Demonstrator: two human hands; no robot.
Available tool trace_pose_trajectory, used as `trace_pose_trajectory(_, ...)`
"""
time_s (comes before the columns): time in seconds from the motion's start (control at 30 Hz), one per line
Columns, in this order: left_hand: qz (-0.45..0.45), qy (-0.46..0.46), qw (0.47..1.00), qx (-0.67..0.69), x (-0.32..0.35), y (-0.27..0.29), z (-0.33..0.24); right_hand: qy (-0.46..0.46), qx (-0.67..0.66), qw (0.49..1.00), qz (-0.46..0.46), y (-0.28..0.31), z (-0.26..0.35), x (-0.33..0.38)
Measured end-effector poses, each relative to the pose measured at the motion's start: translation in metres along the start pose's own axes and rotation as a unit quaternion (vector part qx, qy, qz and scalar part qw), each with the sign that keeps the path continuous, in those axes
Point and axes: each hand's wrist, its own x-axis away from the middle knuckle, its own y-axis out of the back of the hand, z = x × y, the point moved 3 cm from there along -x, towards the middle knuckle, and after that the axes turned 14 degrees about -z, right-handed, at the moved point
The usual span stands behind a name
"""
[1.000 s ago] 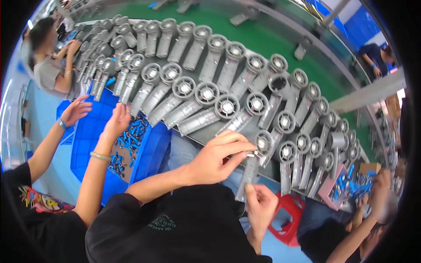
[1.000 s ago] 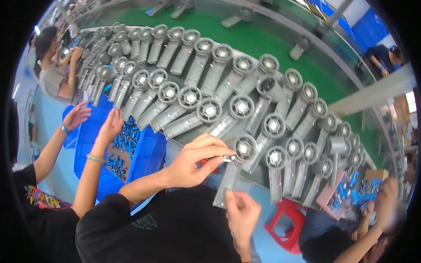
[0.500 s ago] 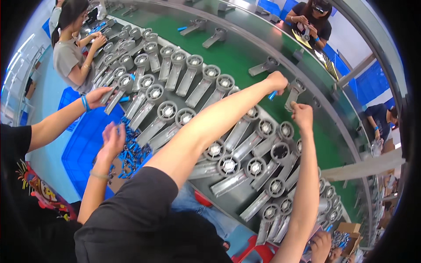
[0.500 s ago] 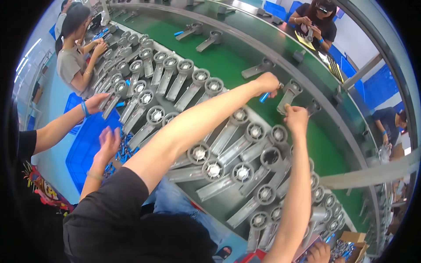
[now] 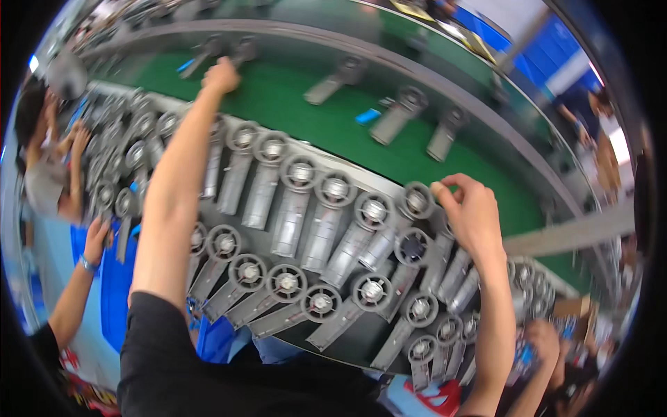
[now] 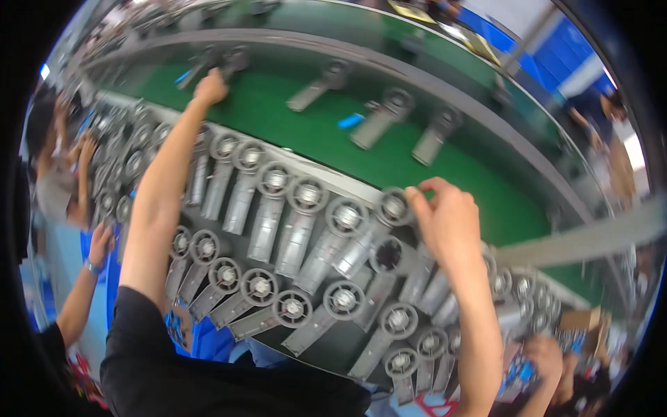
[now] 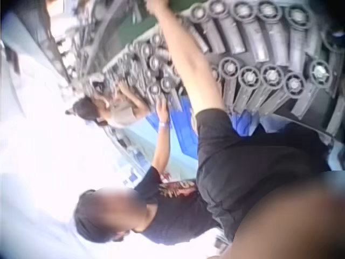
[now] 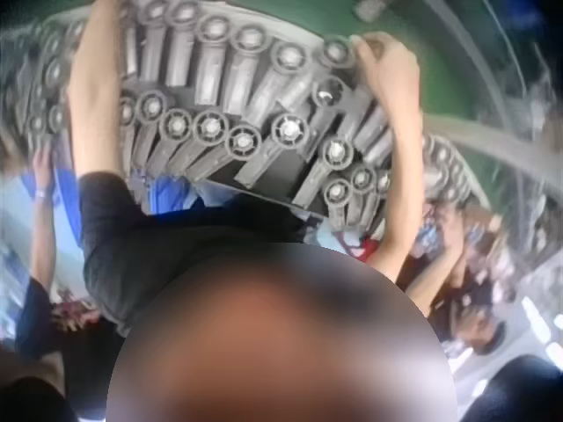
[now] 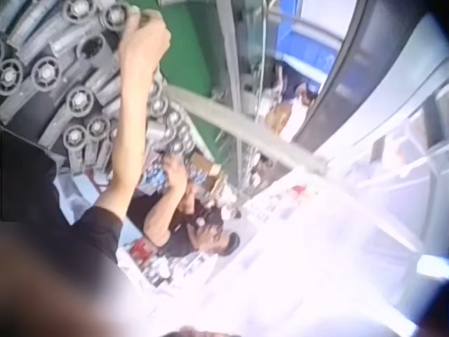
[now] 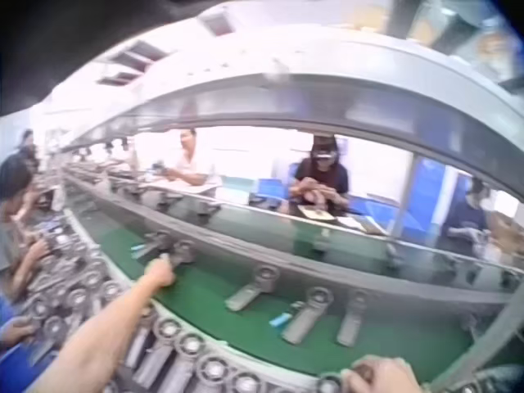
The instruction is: Assemble electronic fan components on a manual production line.
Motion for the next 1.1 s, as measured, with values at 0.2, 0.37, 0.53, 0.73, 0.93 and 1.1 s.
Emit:
trace_pose_trajectory(0.2,-0.210,-0.290,0.933,-0.031,-0.045,0.034,0.067,-0.076,-0.030,0.996,-0.040,0.088,0.002,0.113)
trace_pose_trajectory(0.37,-0.133,-0.243,0.930,0.243,0.068,0.169,-0.039,-0.288,-0.058,0.947,-0.131,0.129,-0.055,0.229)
trace_pose_trajectory(0.53,-0.089,-0.134,0.937,0.311,0.325,0.272,-0.092,-0.362,0.074,0.889,-0.270,0.167,-0.134,0.305)
trace_pose_trajectory(0.73,-0.069,-0.193,0.898,0.390,0.526,0.275,-0.088,-0.398,0.063,0.886,-0.228,0.173,-0.162,0.331)
trace_pose_trajectory(0.93,-0.017,-0.219,0.900,0.377,0.597,0.263,-0.092,-0.241,0.194,0.880,-0.361,0.200,-0.201,0.319)
trace_pose_trajectory(1.1,0.002,-0.221,0.899,0.378,0.614,0.237,-0.103,-0.180,0.267,0.882,-0.344,0.207,-0.211,0.326)
